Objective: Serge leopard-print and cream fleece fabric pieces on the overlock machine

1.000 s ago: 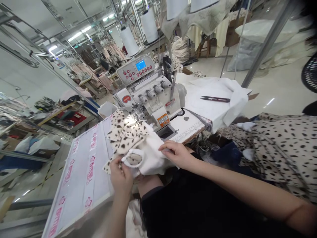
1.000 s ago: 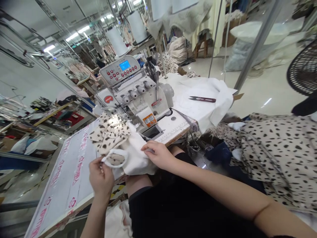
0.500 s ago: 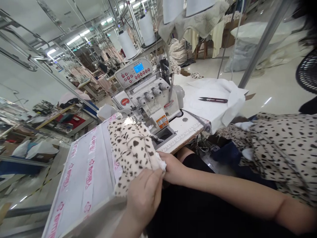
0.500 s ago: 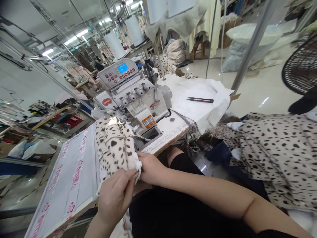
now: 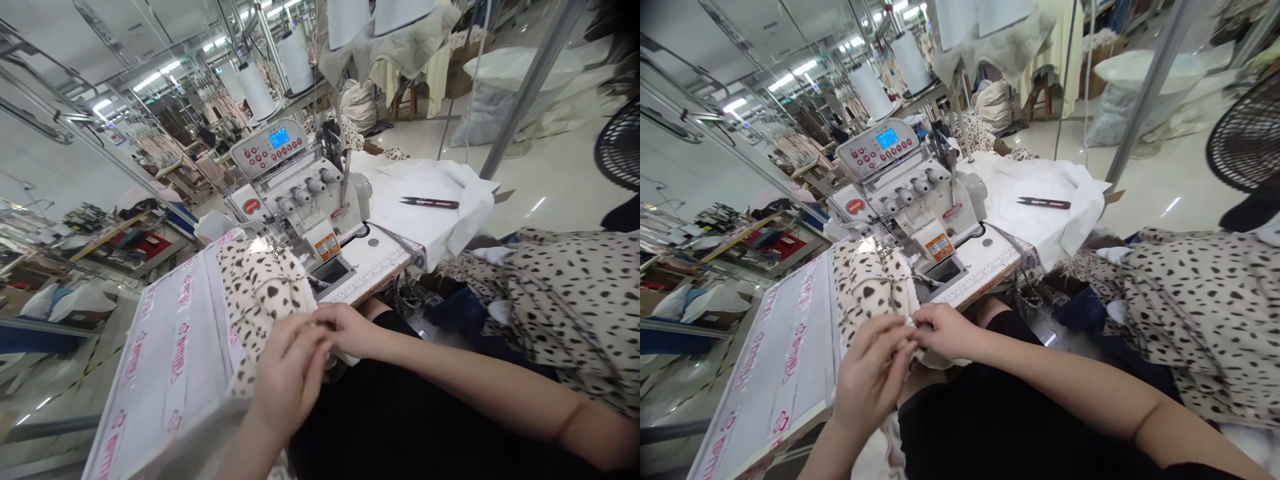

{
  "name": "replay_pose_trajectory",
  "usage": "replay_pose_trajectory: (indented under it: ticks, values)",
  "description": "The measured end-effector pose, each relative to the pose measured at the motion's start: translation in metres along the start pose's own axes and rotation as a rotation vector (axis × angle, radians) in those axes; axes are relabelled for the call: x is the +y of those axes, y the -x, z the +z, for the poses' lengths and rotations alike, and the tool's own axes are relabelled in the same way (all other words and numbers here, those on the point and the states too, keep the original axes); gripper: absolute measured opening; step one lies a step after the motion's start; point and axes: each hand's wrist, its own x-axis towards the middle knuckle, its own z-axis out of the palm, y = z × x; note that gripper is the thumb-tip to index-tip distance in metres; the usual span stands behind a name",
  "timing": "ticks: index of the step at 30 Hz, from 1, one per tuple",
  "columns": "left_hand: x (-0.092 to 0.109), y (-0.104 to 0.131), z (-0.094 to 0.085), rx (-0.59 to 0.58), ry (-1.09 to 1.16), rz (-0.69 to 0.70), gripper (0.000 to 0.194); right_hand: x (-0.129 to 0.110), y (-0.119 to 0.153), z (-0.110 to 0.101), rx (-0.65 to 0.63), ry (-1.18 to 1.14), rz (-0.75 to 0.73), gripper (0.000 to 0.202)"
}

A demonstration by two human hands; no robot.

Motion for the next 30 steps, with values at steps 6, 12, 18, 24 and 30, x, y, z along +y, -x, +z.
replay_pose_trajectory:
  ticks: [6,12,18,24,30]
  values:
    - [-0.041,-0.018,-0.006,0.031,-0.317,-0.344,0.042,0.0,0.004,0.0,0.051,-0.142,-0.015,0.033]
    - [0.002,0.021,0.003,-0.156,-0.272,-0.101,0.079,-0.002,0.011,0.008,0.147,-0.224,0.01,0.033]
    - [-0.018,0.018,0.02,0.025,-0.266,-0.238,0.034,-0.015,0.014,0.007,0.156,-0.212,-0.076,0.026]
    - [-0.021,-0.001,0.003,-0.116,-0.075,-0.386,0.028,0.004,0.015,0.01,0.276,-0.212,0.062,0.024]
    - [-0.024,-0.004,-0.004,-0.187,0.025,-0.561,0.025,0.016,0.015,0.001,0.261,-0.017,0.047,0.011]
